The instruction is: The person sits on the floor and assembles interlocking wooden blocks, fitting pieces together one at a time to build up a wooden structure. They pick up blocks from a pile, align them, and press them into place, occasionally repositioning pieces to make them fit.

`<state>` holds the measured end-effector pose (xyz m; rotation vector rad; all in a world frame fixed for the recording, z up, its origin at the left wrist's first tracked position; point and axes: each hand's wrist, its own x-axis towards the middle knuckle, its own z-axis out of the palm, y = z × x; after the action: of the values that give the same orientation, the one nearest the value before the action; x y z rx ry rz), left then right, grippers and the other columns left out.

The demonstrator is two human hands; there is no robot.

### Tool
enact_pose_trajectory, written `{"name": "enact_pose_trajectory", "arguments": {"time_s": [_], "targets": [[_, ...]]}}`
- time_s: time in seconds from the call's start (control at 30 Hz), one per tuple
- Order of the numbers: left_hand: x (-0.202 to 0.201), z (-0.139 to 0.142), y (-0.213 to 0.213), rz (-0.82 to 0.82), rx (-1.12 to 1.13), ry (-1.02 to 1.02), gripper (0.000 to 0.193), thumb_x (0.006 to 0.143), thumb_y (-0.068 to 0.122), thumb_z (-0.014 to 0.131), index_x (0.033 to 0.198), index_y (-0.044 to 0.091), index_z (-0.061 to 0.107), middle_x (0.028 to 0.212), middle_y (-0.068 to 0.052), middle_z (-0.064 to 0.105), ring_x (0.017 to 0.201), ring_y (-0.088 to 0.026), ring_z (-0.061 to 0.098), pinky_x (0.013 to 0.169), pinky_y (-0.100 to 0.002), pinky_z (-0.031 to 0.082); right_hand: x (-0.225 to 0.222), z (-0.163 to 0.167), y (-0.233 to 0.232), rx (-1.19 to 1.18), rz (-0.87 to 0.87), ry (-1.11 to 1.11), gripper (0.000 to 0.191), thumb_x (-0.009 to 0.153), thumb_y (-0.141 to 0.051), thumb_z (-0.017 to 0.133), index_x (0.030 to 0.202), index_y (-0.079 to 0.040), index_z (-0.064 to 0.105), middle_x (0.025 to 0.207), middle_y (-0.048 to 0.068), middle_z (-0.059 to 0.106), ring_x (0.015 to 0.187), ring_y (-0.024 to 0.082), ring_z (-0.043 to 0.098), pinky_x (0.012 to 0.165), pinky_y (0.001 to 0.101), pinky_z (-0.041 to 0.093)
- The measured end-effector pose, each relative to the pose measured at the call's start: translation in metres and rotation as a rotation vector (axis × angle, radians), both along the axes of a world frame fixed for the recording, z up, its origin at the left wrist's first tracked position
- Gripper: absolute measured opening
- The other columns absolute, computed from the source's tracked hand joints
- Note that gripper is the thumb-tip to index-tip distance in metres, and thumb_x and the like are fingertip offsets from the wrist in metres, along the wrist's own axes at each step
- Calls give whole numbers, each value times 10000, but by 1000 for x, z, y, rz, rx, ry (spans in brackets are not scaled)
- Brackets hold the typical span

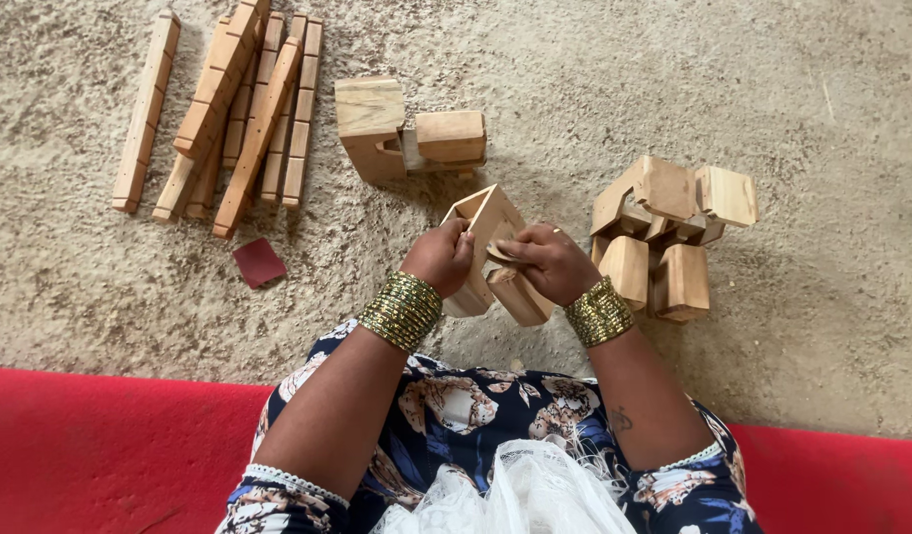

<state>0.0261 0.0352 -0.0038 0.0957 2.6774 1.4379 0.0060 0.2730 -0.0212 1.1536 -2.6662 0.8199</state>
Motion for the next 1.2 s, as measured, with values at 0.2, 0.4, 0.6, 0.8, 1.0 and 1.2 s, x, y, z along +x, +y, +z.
{"name": "enact_pose_trajectory", "arguments": {"time_s": [0.2, 0.4, 0.6, 0.8, 1.0, 1.2], "targets": [[2, 4, 3, 69, 21, -41, 325, 1008, 290, 522, 1158, 59, 694, 965, -210, 742, 889, -371, 721, 816, -486, 580, 11, 5, -11, -168, -333, 119, 188, 908, -63, 749, 1096, -81, 749, 960, 97, 684, 830, 215, 690, 694, 347, 591], [4, 17, 4, 97, 2, -140, 440, 1044, 419, 436, 1070, 75, 708, 924, -203, 741, 840, -372, 727, 783, -480, 587, 33, 9, -47, -139, -105, 358, 211, 998, -49, 607, 1177, -101, 704, 1215, 95, 728, 1053, 229, 715, 853, 378, 634], [5, 15, 5, 82, -38, -44, 526, 1038, 501, 398, 1068, 80, 712, 893, -205, 734, 833, -395, 709, 747, -503, 579, 14, -31, -40, 81, -169, 203, 280, 1055, -119, 542, 1292, -70, 682, 1301, 173, 701, 982, 251, 742, 747, 367, 632], [3, 11, 6, 83, -61, -21, 537, 1036, 505, 397, 1048, 81, 727, 868, -214, 728, 815, -410, 701, 751, -512, 574, -16, -44, -24, 45, -258, 251, 297, 1075, -94, 520, 1355, -82, 619, 1285, 104, 697, 1056, 259, 750, 853, 362, 660], [2, 2, 2, 146, -23, -31, 553, 1026, 532, 411, 1021, 72, 717, 859, -216, 721, 800, -416, 699, 719, -505, 576, 61, -35, -52, -89, -98, -45, 486, 970, 85, 480, 1453, 44, 515, 1263, 209, 692, 1076, 311, 703, 800, 360, 662], [2, 2, 2, 67, -66, -166, 582, 1040, 553, 387, 1012, 62, 698, 821, -206, 727, 765, -384, 727, 718, -484, 594, 11, -37, -37, -82, -119, 75, 375, 1010, 69, 491, 1364, -9, 587, 1358, 204, 656, 1192, 295, 698, 938, 370, 614]]}}
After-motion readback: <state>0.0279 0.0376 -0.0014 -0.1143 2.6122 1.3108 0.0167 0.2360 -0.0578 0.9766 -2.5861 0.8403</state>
